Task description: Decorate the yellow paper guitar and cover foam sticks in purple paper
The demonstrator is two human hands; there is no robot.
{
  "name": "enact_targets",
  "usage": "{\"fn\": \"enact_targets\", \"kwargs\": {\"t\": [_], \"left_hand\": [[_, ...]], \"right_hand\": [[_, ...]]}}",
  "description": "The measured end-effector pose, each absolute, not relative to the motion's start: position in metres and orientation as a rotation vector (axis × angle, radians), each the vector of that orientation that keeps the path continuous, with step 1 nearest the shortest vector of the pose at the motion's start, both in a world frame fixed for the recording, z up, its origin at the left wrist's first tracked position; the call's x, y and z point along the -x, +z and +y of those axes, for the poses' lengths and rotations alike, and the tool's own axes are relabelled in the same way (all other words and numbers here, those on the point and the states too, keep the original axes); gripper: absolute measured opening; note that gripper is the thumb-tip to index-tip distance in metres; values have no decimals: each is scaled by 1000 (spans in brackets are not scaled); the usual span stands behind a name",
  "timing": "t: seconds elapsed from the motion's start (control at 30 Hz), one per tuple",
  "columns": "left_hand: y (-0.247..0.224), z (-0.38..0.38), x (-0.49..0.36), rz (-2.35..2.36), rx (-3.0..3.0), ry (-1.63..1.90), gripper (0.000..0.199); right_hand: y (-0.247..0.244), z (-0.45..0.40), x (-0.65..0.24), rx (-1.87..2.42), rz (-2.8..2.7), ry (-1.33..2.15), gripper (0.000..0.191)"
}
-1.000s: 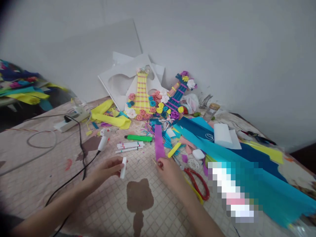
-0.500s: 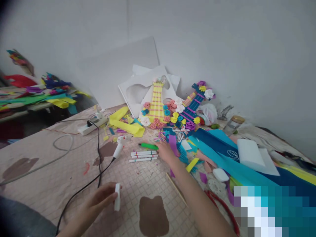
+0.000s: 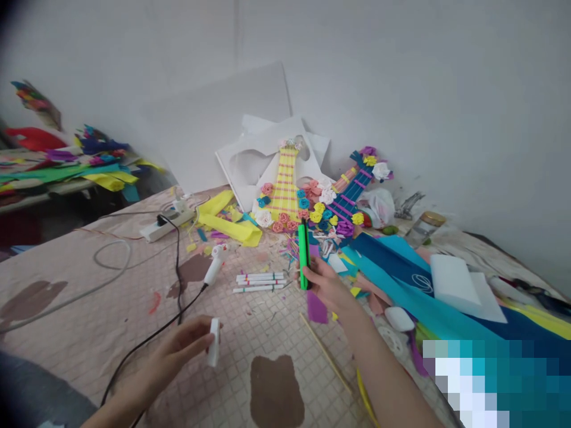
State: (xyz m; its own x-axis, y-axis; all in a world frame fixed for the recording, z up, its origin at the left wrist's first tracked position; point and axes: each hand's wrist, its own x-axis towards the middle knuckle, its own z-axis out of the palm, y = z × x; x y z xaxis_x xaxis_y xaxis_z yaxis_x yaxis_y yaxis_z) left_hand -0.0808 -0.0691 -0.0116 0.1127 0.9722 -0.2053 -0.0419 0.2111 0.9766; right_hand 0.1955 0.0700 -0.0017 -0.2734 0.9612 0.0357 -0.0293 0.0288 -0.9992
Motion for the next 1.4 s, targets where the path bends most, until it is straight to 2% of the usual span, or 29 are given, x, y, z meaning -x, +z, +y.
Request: {"fn": "enact_targets", "kwargs": {"t": [0.33,0.53,0.77,0.93,1.17,1.4], "left_hand": [[-12,-26,56,1000,-1155,883,27],[-27,16,40,1021,-1120,832,28],[-37,55,38,1103,-1200,905,36],[-26,36,31,1098,-1461,793,27],[-24,7,8,1040,-1989,525,18],[-30,46,22,1400,-2352,495,34]], "right_hand": [[1,39,-214,966,-1073,1360,32],[-7,34,-227,1035,-1038,1144,38],[-23,36,-240,1151,-1108,823,30],[-23,33,-245,1190,-1129,666,32],[-10,20,-252,1303,-1237,506,25],[-9,17,-248,1259,-1256,558,26]]}}
